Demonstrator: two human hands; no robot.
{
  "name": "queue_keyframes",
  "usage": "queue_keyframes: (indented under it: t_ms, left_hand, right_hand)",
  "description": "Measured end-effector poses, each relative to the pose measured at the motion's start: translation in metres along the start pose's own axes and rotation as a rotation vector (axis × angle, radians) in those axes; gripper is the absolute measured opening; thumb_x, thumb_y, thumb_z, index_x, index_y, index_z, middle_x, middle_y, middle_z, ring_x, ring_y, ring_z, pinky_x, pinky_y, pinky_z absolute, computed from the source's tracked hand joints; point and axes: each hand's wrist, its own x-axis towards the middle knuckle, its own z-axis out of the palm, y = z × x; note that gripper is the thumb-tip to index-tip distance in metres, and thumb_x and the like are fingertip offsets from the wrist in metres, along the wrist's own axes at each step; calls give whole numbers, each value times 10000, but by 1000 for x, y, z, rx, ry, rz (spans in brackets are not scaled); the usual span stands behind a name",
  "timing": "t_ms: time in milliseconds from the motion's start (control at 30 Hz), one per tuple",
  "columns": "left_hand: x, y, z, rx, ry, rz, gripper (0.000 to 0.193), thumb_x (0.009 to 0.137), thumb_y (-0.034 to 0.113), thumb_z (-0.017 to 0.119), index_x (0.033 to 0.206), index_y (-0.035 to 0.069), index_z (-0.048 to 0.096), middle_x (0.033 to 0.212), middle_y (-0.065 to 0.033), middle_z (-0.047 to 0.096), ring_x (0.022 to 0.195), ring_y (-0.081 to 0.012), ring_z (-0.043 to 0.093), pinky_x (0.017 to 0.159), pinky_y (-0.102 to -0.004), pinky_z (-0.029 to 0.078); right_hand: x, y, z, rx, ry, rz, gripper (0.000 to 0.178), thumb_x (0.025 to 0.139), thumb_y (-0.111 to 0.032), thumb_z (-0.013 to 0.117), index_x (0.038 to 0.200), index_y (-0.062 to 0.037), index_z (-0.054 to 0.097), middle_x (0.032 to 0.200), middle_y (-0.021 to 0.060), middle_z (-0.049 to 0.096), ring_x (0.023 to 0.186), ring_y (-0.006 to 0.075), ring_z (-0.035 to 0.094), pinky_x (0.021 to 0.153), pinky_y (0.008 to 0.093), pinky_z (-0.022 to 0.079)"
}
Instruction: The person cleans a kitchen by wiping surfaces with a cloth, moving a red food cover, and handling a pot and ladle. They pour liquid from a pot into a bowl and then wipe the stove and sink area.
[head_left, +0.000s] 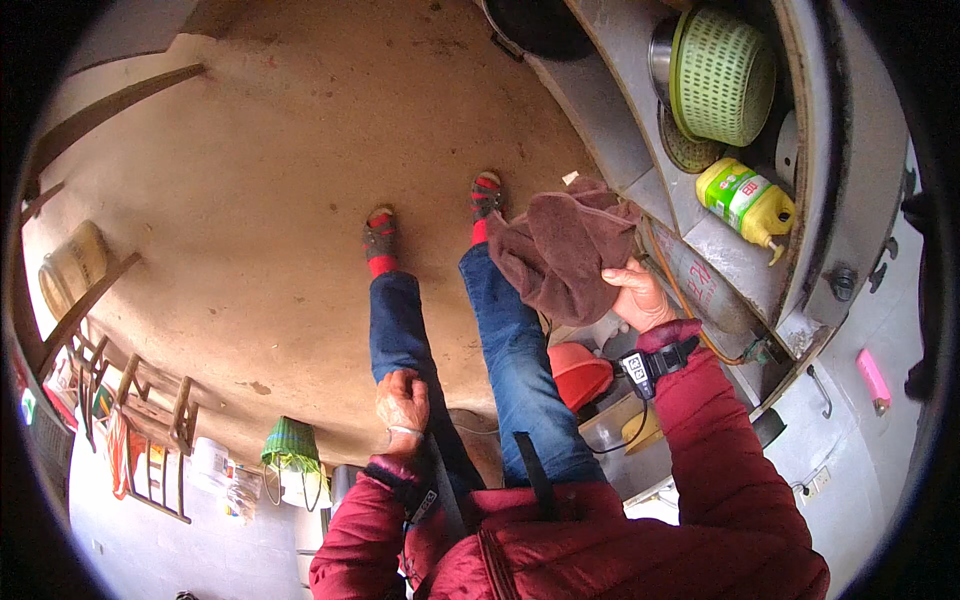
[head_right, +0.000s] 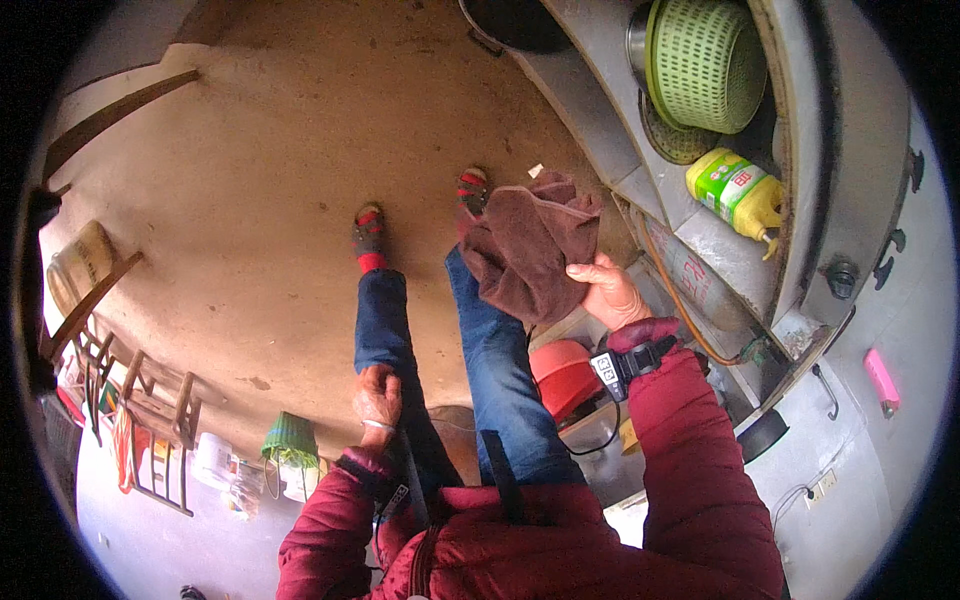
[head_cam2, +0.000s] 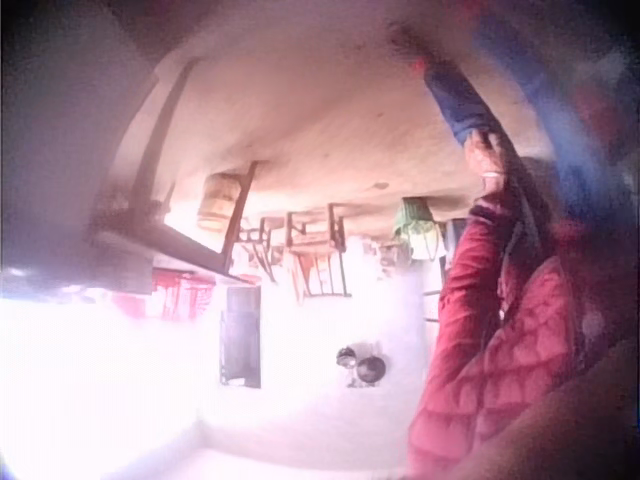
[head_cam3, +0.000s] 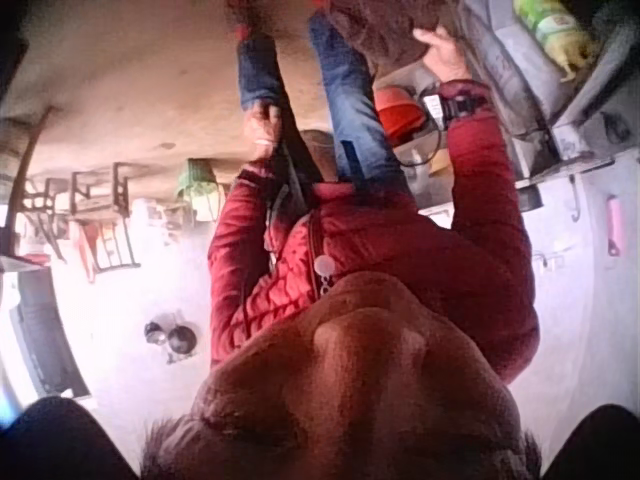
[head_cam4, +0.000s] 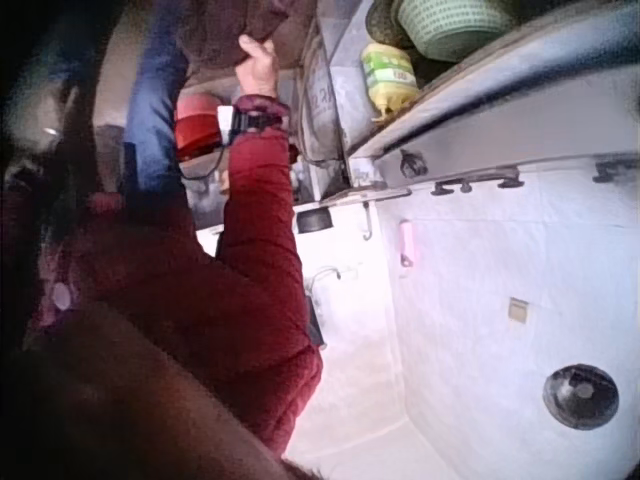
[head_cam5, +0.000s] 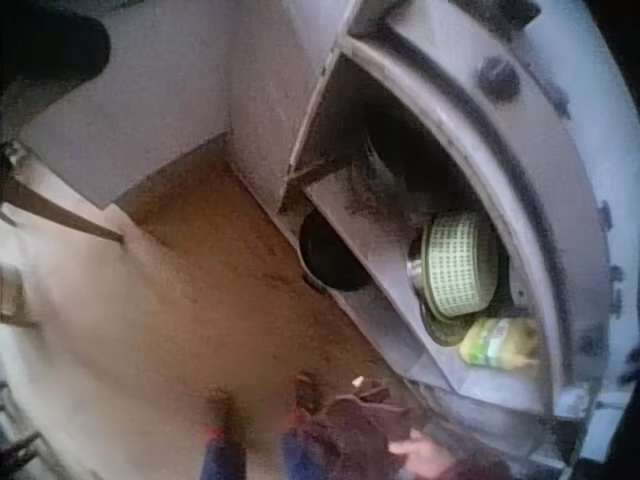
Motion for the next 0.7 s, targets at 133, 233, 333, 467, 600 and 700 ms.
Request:
queue_keyframes:
  t_ms: [133,233,333,467,600,700]
  left_hand:
    - [-7,-6,-8,-113,-34,21,163,746,115,604,896,62,640,816,-154,624,789,-359,583,723,-441,469]
    - [-11,2,-26,-573,-175,-137,184,812,70,563,985,32,614,850,-87,653,745,-168,594,696,-307,485]
    - [-9,23,-56,-648,-198,-117,189,840,37,563,1026,26,598,861,-24,619,815,-112,567,744,-267,479]
    - [-9,66,-111,-696,-186,-118,239,850,58,603,1087,26,598,928,-30,626,879,-113,563,819,-277,472]
    - [-22,105,-175,-710,-111,-21,282,859,112,604,1120,9,578,1005,-76,641,942,-145,582,845,-290,473]
    - [-40,123,-217,-763,-25,65,299,860,116,596,1134,1,569,1020,-82,638,930,-144,585,829,-292,480]
  right_hand:
    - [-21,-16,51,83,-115,55,583,776,-87,551,1336,15,423,1314,123,522,1204,275,497,1061,418,348]
    - [-43,-24,86,95,-117,65,593,773,-123,540,1334,27,422,1333,133,505,1218,287,483,1072,420,336]
    - [-77,-39,124,70,-120,77,591,800,-172,525,1346,23,410,1350,135,489,1239,289,464,1086,418,320]
    - [-120,-59,174,-138,-215,48,544,842,-175,538,1336,21,427,1331,133,504,1234,267,470,1073,402,333]
    - [-154,-75,202,-414,-352,-52,539,836,-106,574,1340,17,426,1288,104,531,1196,235,491,1038,365,355]
    - [-179,-90,208,-380,-476,-49,578,814,-80,592,1359,-10,413,1308,106,515,1214,237,477,1049,377,344]
